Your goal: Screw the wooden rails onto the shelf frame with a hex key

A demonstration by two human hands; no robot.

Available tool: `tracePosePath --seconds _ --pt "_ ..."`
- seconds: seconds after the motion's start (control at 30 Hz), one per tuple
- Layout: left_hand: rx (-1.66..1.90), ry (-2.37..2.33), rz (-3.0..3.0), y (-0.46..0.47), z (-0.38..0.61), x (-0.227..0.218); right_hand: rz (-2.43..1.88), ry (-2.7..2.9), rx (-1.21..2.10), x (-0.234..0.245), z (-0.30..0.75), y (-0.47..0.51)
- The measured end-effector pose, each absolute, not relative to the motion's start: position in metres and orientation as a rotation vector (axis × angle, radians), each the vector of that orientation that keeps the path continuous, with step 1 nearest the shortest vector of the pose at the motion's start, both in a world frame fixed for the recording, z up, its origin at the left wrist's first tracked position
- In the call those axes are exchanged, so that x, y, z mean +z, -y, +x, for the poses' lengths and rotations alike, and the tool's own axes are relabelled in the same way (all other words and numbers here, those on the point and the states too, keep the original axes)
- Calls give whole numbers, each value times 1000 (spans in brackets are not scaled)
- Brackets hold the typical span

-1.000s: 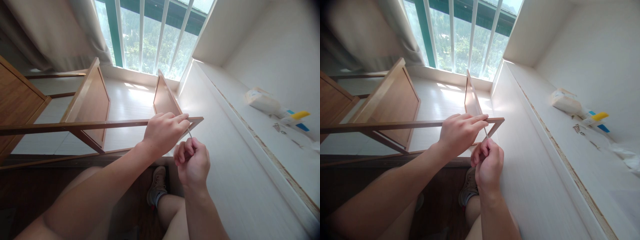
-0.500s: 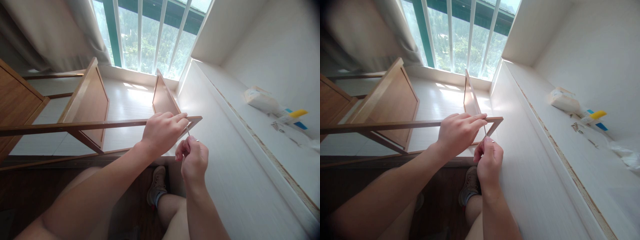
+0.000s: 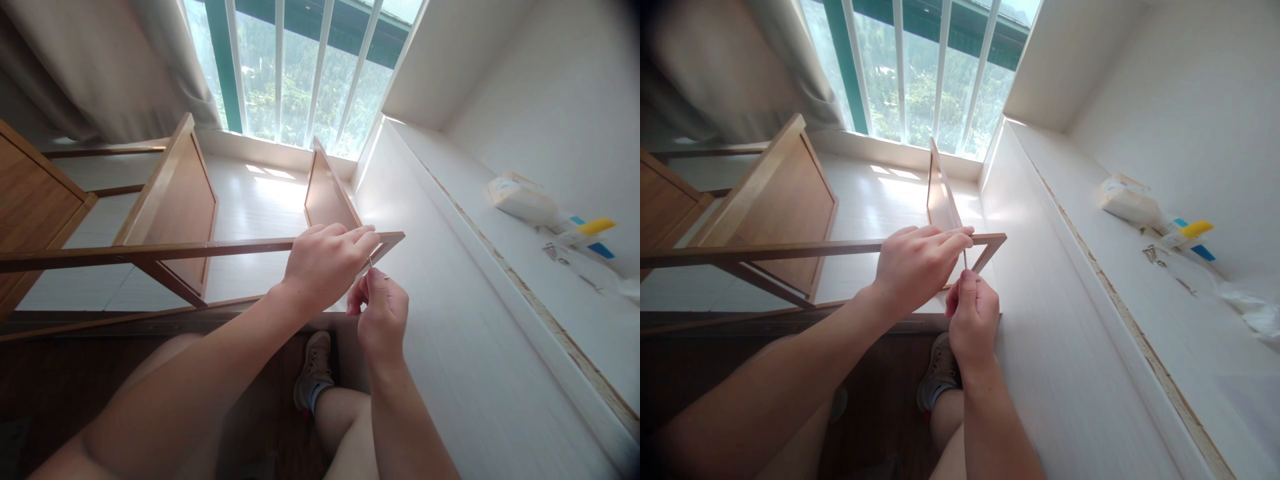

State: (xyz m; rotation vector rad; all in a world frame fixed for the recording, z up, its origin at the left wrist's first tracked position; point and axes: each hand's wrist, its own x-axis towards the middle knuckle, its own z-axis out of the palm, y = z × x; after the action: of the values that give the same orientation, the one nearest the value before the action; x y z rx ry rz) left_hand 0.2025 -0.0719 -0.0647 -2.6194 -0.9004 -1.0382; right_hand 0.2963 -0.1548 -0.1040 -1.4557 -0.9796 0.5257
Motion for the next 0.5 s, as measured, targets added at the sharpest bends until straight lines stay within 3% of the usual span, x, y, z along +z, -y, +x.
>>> tracePosePath --seconds 0.5 --pt "-1048 892 -2613 72 203 -64 -1516 1006 506 -98 306 155"
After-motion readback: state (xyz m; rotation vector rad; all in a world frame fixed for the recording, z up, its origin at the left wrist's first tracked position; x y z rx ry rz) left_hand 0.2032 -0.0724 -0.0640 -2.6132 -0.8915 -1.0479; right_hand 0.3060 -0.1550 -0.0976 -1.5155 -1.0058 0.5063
